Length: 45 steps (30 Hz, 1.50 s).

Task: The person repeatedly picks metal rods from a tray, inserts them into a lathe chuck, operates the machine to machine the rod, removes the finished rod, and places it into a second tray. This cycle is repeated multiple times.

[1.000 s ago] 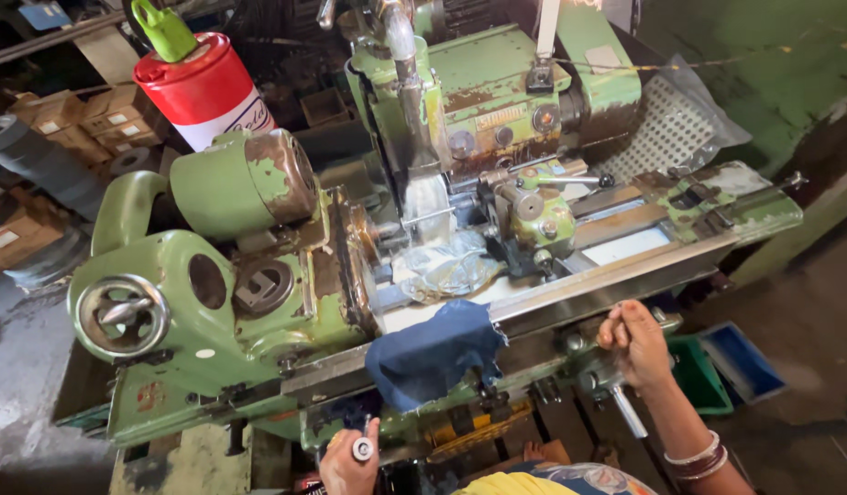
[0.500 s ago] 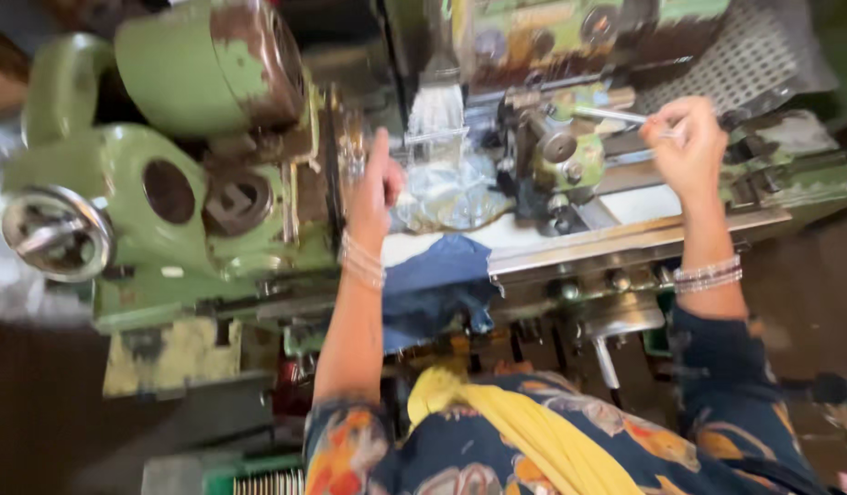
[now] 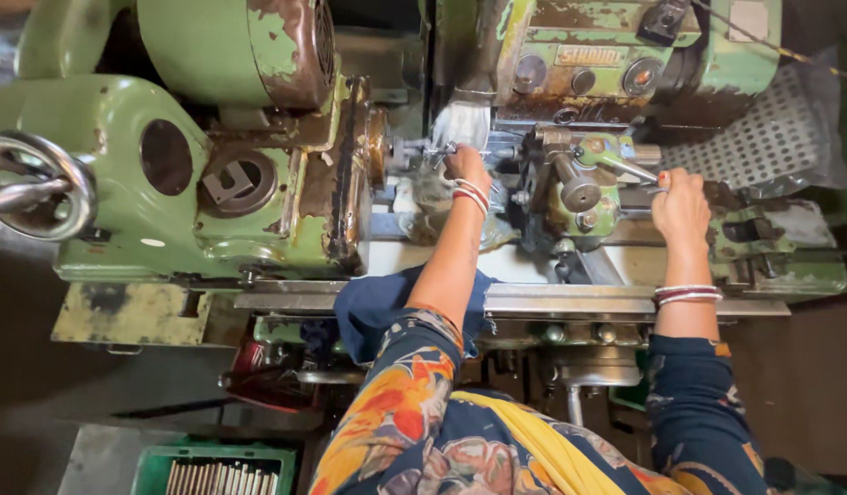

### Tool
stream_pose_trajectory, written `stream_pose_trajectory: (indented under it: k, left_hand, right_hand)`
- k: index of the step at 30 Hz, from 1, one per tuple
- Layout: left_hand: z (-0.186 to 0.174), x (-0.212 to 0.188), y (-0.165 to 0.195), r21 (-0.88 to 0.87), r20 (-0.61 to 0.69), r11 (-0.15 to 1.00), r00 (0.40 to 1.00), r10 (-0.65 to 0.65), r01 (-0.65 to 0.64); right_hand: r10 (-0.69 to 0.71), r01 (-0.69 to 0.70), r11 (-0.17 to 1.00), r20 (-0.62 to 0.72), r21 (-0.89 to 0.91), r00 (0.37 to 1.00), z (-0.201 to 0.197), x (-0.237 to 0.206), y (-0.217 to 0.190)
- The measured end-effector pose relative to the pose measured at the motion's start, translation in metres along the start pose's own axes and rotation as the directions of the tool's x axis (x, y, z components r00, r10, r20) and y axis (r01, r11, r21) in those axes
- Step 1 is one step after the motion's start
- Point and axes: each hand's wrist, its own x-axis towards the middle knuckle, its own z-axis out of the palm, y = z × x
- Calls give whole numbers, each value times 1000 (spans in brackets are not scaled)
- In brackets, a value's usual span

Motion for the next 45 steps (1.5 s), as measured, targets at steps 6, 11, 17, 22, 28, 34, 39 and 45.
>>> stream_pose_trajectory:
  k: [6, 11, 17, 22, 28, 34, 39, 45]
  left_hand:
    - [7, 7, -13, 77, 57, 975, 977, 205, -209]
    - [10, 19, -18, -10, 48, 960, 959, 278, -278]
    - [11, 23, -20, -56, 84, 959, 955, 283, -279]
    - [8, 21, -15, -52, 66, 960, 958, 279, -276]
    - [2, 11, -9, -39, 62, 956, 955, 291, -289]
    - [1, 12, -9, -90, 74, 945, 944, 322, -316]
    - [-5, 31, -2, -343, 52, 907, 959, 279, -245]
    - [-12, 29, -9, -82, 1, 981, 984, 176, -175]
  right_hand:
    - [58, -56, 996, 30, -75, 998, 9, 7, 6]
    - [71, -68, 995, 37, -72, 997, 14, 5, 13]
    - [72, -71, 997, 30, -33, 997, 11, 2, 10]
    - [91, -89, 996, 55, -24, 994, 3, 0, 3]
    - [61, -61, 998, 33, 6, 998, 2, -3, 1]
    - [161, -170, 985, 391, -12, 906, -24, 33, 6]
    - [191, -177, 981, 264, -76, 946, -11, 4, -6]
    - [46, -30, 992, 129, -124, 991, 2, 2, 7]
